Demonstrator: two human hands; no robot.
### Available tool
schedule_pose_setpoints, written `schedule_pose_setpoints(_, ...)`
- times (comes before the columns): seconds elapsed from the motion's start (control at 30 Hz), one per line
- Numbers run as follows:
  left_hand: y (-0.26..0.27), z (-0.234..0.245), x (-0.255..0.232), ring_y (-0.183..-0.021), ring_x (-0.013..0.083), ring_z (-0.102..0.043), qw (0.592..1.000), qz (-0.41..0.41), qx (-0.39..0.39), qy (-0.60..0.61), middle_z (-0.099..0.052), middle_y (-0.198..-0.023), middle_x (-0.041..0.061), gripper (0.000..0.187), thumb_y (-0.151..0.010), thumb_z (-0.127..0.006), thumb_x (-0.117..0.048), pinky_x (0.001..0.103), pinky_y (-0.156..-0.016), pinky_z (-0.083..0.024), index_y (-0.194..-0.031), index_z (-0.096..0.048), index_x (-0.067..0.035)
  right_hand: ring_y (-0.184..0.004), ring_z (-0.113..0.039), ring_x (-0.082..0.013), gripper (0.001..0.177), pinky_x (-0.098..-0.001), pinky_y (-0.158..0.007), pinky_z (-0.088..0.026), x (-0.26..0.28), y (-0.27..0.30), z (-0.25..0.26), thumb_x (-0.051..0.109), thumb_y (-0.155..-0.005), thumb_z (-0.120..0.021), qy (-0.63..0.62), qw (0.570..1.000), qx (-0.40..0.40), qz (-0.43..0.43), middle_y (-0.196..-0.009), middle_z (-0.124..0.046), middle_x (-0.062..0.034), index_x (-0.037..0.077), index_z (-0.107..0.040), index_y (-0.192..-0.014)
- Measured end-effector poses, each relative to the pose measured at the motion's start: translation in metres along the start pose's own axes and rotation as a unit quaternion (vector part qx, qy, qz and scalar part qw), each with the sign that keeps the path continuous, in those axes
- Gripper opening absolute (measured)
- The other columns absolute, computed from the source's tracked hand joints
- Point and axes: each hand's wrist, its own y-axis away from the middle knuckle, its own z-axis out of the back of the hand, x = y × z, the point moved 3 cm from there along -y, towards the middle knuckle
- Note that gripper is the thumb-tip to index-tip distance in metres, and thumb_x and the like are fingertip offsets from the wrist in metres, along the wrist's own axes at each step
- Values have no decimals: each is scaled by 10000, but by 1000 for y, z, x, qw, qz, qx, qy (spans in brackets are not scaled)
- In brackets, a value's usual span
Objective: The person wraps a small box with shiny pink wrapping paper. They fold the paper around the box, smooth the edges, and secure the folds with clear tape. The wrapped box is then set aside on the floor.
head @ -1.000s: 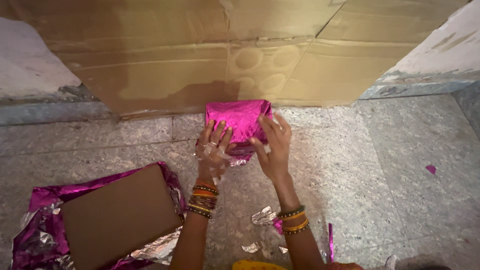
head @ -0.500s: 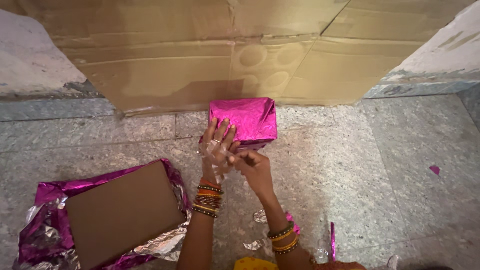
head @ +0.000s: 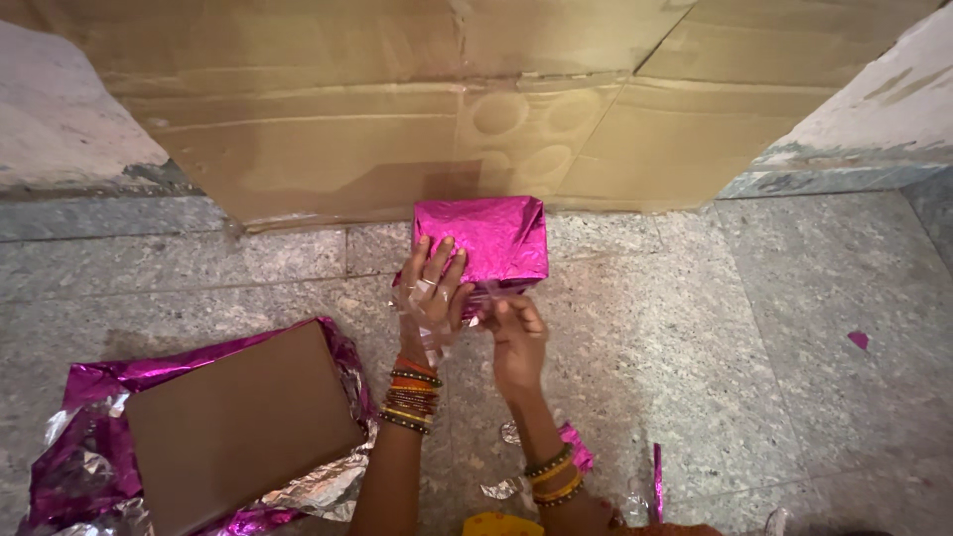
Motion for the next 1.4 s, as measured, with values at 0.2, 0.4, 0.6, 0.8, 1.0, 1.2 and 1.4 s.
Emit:
schedule_pose_setpoints(0.2,0,1,2,-1492,385,-390,999,-1,43,-13,-502,-1554,105,443,-1012,-631,-216,588,-1217,-343,-1447,-605,-134,-764,-691,-180,181,-367,-695,-587,-19,5,-18,186,-979,-665,38,996,-70,-42,-902,-746,-88,8,-696,-979)
schedule_pose_setpoints(0.4,-3,8,-2,-1489,427,-373,997,21,56,45,-512,-1529,136,430,-939,-633,-150,577,-1228,-333,-1367,-675,-164,-802,-663,-148,139,-323,-720,-539,-41,11,-23,162,-972,-697,-70,987,-137,-51,-931,-715,-58,25,-691,-996)
schedule_pose_setpoints(0.6,-6,15,-9,-1492,454,-373,990,42,21,130,-537,-1513,156,417,-952,-613,-172,591,-1234,-295,-1361,-668,-115,-812,-650,-129,128,-303,-750,-529,-48,11,-22,149,-989,-688,-90,986,-133,-54,-945,-708,-49,23,-682,-1009)
schedule_pose_setpoints(0.8,-3,9,-7,-1514,445,-375,986,59,13,154,-560,-1511,138,453,-910,-553,-99,588,-1265,-282,-1341,-690,-123,-816,-650,-123,126,-301,-744,-524,-48,12,-27,152,-987,-672,-86,984,-143,-64,-939,-707,-41,28,-682,-1005)
schedule_pose_setpoints(1.0,-2,11,-6,-1527,430,-364,986,47,9,158,-542,-1536,129,469,-897,-653,-106,586,-1277,-285,-1364,-684,-141,-779,-634,-109,114,-287,-713,-520,-50,13,-28,161,-990,-670,-106,982,-143,-58,-891,-681,-21,50,-665,-964)
schedule_pose_setpoints(1.2,-3,13,-7,-1522,428,-337,984,50,20,169,-532,-1528,143,514,-882,-749,-230,606,-1261,-248,-1376,-655,-124,-677,-618,-91,134,-250,-612,-492,-52,14,-28,164,-1006,-667,-100,982,-151,-59,-826,-665,-19,53,-645,-932)
schedule_pose_setpoints(1.4,-2,7,-8,-1516,397,-379,986,62,-10,156,-580,-1492,113,361,-964,-691,-172,584,-1265,-296,-1320,-709,-112,-741,-634,-89,136,-242,-668,-500,-49,13,-30,163,-990,-650,-99,979,-165,-72,-871,-700,-27,51,-661,-915)
